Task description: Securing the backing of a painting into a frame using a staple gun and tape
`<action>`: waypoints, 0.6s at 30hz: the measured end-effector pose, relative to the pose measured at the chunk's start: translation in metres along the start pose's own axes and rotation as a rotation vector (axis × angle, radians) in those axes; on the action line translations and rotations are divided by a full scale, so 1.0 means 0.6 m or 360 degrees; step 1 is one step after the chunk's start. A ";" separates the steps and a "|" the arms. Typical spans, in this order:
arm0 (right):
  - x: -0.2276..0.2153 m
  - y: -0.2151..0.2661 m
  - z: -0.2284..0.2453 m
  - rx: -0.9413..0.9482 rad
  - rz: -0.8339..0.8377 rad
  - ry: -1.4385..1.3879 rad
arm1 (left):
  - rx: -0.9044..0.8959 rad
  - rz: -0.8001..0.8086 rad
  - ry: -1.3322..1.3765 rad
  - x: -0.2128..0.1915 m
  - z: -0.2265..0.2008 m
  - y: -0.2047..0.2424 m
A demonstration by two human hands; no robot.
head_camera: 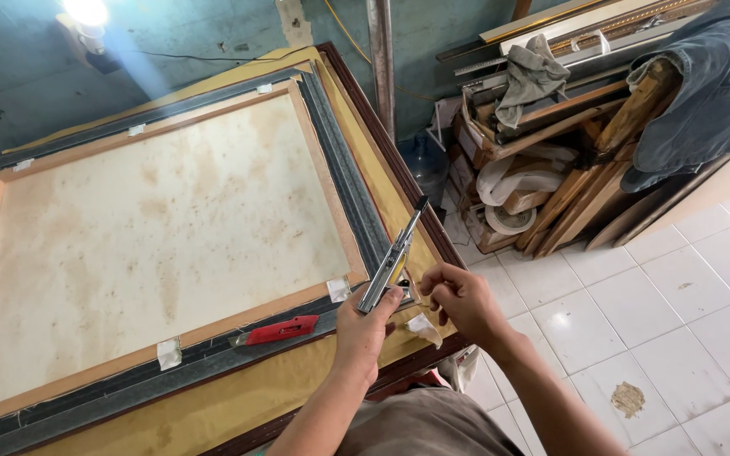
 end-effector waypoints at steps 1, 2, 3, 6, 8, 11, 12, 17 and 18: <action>0.002 0.002 0.002 -0.0110 0.0011 0.0054 | -0.0016 0.0002 -0.0027 0.001 -0.003 0.003; 0.001 0.004 0.004 -0.0110 0.0008 0.0054 | -0.0016 0.0005 -0.0028 0.002 -0.005 0.003; 0.000 0.006 0.005 -0.0088 0.0020 0.0169 | -0.0011 0.0018 -0.0010 0.004 -0.007 0.003; 0.000 0.012 0.013 -0.0172 -0.0012 0.0380 | -0.0019 0.0035 0.0039 0.008 -0.008 0.002; -0.002 0.011 0.010 -0.0279 -0.0060 0.0475 | -0.0031 0.0041 0.0070 0.009 -0.006 0.001; -0.004 0.011 0.011 -0.1004 -0.0182 0.0504 | 0.0024 0.0114 -0.0007 0.011 -0.007 0.000; -0.005 0.012 0.016 -0.1058 -0.0177 0.0547 | 0.0017 0.0097 -0.0018 0.012 -0.007 -0.001; -0.036 -0.017 -0.029 -0.0670 -0.0227 0.0367 | 0.0040 0.0080 0.0048 0.007 0.003 -0.008; -0.049 -0.034 -0.053 -0.0465 -0.0420 0.0530 | 0.0050 0.0051 0.0056 0.005 0.005 -0.011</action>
Point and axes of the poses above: each hand's wrist, its own y-axis away from the middle knuckle, its own x-axis out of the palm, z = x × y, the point moved 2 cm from there along -y, towards the middle knuckle, and after that the axes turned 1 degree about y, right-handed, at the moved point
